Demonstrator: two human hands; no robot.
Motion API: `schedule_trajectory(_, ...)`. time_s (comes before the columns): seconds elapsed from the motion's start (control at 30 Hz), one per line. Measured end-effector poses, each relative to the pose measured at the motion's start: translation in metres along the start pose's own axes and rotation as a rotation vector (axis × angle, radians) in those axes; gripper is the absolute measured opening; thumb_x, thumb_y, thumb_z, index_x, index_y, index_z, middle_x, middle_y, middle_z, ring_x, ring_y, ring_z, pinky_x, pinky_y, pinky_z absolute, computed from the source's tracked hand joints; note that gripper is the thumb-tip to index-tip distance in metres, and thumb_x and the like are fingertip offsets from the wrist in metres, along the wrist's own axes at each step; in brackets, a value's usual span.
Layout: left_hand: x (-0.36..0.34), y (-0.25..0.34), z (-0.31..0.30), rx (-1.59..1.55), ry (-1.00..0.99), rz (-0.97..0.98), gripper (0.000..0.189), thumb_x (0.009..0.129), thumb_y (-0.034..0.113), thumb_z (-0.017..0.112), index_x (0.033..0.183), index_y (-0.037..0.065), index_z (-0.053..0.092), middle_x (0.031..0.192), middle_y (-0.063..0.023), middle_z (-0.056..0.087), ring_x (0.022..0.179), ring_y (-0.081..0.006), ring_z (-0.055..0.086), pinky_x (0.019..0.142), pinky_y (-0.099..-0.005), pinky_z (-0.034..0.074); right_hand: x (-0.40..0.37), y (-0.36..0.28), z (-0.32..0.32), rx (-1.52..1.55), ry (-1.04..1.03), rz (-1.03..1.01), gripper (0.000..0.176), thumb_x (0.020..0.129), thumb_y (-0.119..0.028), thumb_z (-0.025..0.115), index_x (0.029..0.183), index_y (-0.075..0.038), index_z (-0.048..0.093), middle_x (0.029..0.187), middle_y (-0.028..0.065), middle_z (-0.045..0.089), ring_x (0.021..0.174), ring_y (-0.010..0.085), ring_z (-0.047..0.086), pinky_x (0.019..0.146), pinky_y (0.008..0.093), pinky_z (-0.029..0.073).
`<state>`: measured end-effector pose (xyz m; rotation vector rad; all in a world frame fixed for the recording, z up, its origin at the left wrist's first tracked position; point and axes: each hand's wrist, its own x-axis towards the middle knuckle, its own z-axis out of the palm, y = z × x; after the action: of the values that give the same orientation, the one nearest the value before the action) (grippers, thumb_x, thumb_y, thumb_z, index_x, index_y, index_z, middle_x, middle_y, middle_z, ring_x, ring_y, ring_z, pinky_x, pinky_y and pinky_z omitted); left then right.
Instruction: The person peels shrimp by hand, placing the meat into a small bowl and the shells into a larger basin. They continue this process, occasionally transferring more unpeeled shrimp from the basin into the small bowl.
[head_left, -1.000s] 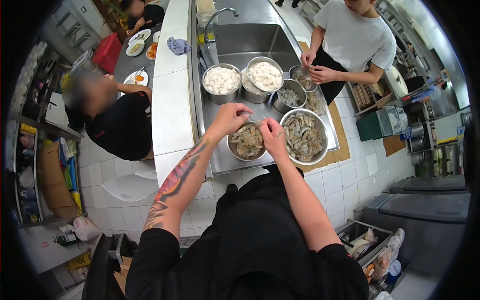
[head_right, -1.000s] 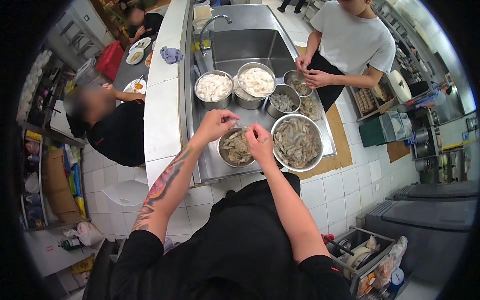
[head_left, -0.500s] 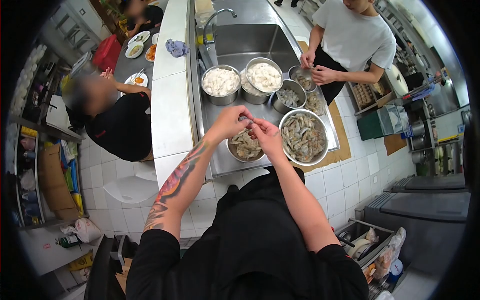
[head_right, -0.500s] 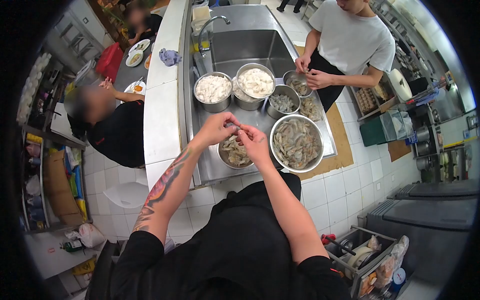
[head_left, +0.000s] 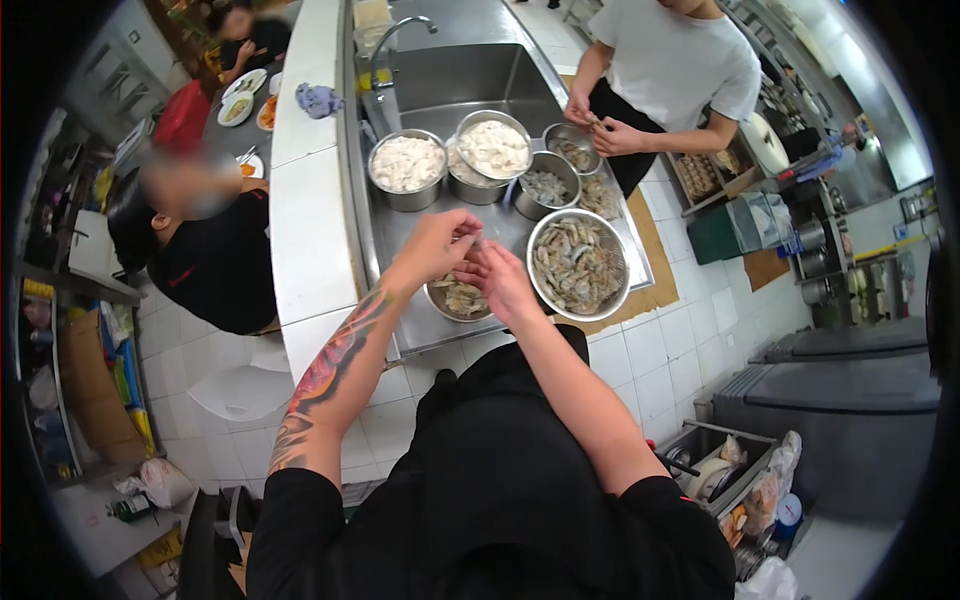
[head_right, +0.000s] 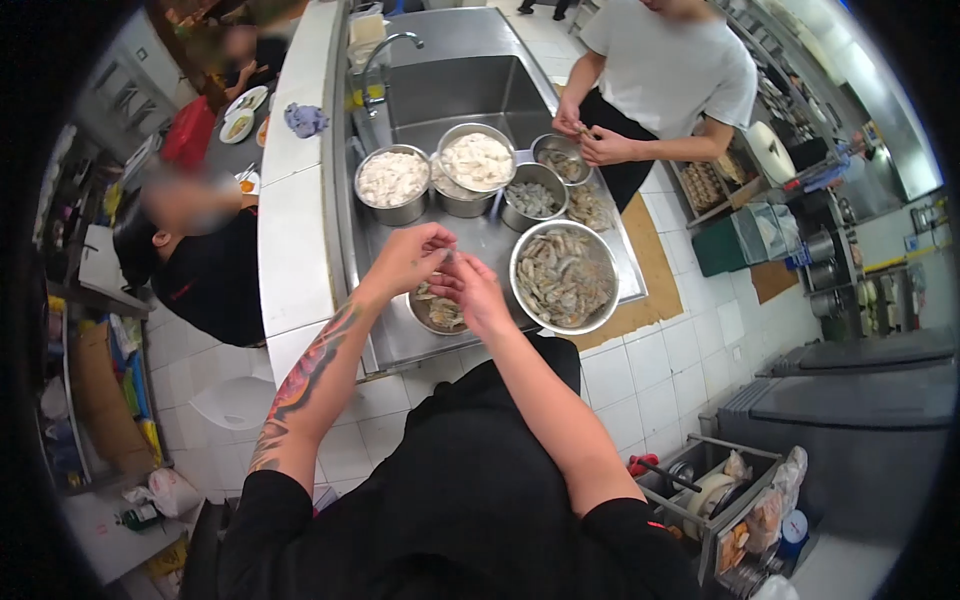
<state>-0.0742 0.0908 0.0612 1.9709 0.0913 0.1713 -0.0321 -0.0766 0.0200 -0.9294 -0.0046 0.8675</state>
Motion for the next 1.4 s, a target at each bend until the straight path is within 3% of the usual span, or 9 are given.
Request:
schedule_trajectory(0.2,0.001,-0.002,0.001,-0.116,-0.013,-0.033,0.026,0.094,0.002,0.063,0.118,-0.005,0.067,0.108,-0.0156,0.075,0.105,-0.0208,0.073,0.092,-0.0329,0.057,0.008,-0.001,-0.022,0.103,0.106,0.029,0.026,0.106,-0.025,0.056,0.116,-0.001,0.057,0.104,0.0132,0.067,0.092,0.0239,0.069,0.085,0.0369,0.058)
schedule_trajectory(0.33,-0.006,-0.002,-0.009,-0.027,0.017,-0.022,0.026,0.094,0.003,0.064,0.119,-0.004,0.067,0.107,-0.0154,0.076,0.102,-0.0204,0.073,0.091,-0.0332,0.057,0.000,-0.058,-0.023,-0.206,0.123,-0.378,0.023,0.107,-0.023,0.056,0.100,-0.001,0.062,0.090,0.0103,0.070,0.080,0.0193,0.068,0.077,0.0327,0.058)
schedule_trajectory(0.47,-0.001,-0.002,0.002,-0.006,-0.048,0.051,0.026,0.094,0.006,0.065,0.119,-0.003,0.067,0.106,-0.0146,0.076,0.097,-0.0207,0.074,0.089,-0.0341,0.058,-0.023,-0.164,0.014,-0.706,0.278,-0.934,0.019,0.105,-0.016,0.058,0.108,0.002,0.064,0.082,0.0050,0.067,0.072,0.0109,0.065,0.068,0.0262,0.054)
schedule_trajectory(0.6,0.001,-0.001,0.001,0.097,-0.070,0.044,0.026,0.095,0.009,0.065,0.119,-0.002,0.067,0.103,-0.0137,0.077,0.094,-0.0215,0.074,0.086,-0.0349,0.057,-0.001,-0.218,0.010,-0.710,0.395,-1.099,0.025,0.101,-0.019,0.066,0.113,0.003,0.067,0.084,0.0085,0.071,0.075,0.0137,0.069,0.071,0.0280,0.055)
schedule_trajectory(0.7,-0.002,0.001,-0.006,0.173,-0.107,0.019,0.026,0.096,0.011,0.066,0.118,-0.002,0.068,0.103,-0.0145,0.076,0.093,-0.0236,0.075,0.084,-0.0359,0.058,0.040,-0.217,-0.050,-1.441,0.501,-1.024,0.036,0.092,-0.024,0.073,0.120,-0.002,0.069,0.091,0.0150,0.073,0.084,0.0273,0.073,0.077,0.0367,0.056)
schedule_trajectory(0.8,-0.007,-0.012,-0.006,0.198,-0.089,0.081,0.026,0.096,0.014,0.067,0.117,-0.001,0.069,0.102,-0.0157,0.076,0.091,-0.0259,0.075,0.082,-0.0367,0.058,0.028,-0.185,-0.063,-1.328,0.609,-0.951,0.031,0.092,-0.022,0.070,0.116,-0.002,0.071,0.092,0.0147,0.074,0.083,0.0290,0.073,0.078,0.0372,0.056)
schedule_trajectory(0.97,-0.003,-0.010,-0.004,0.212,-0.071,0.105,0.024,0.091,0.015,0.066,0.111,0.002,0.071,0.096,-0.0183,0.075,0.088,-0.0334,0.073,0.080,-0.0398,0.057,0.033,-0.128,-0.141,-1.664,0.582,-0.257,0.031,0.092,-0.034,0.066,0.099,-0.005,0.076,0.097,0.0185,0.076,0.089,0.0364,0.073,0.081,0.0434,0.057)
schedule_trajectory(1.07,-0.002,-0.002,-0.003,0.228,-0.129,0.089,0.024,0.091,0.015,0.066,0.112,0.002,0.071,0.096,-0.0176,0.075,0.089,-0.0329,0.073,0.080,-0.0398,0.057,0.058,-0.093,-0.185,-1.735,0.710,-0.113,0.034,0.087,-0.043,0.068,0.103,-0.015,0.078,0.107,0.0174,0.075,0.101,0.0384,0.070,0.089,0.0478,0.055)
schedule_trajectory(1.4,-0.003,-0.014,-0.006,0.215,-0.128,0.021,0.025,0.091,0.016,0.067,0.112,0.002,0.071,0.097,-0.0172,0.076,0.089,-0.0321,0.074,0.080,-0.0398,0.057,0.077,-0.076,-0.174,-1.828,0.703,0.068,0.041,0.086,-0.042,0.069,0.107,-0.007,0.074,0.118,0.0142,0.074,0.112,0.0367,0.069,0.093,0.0481,0.055)
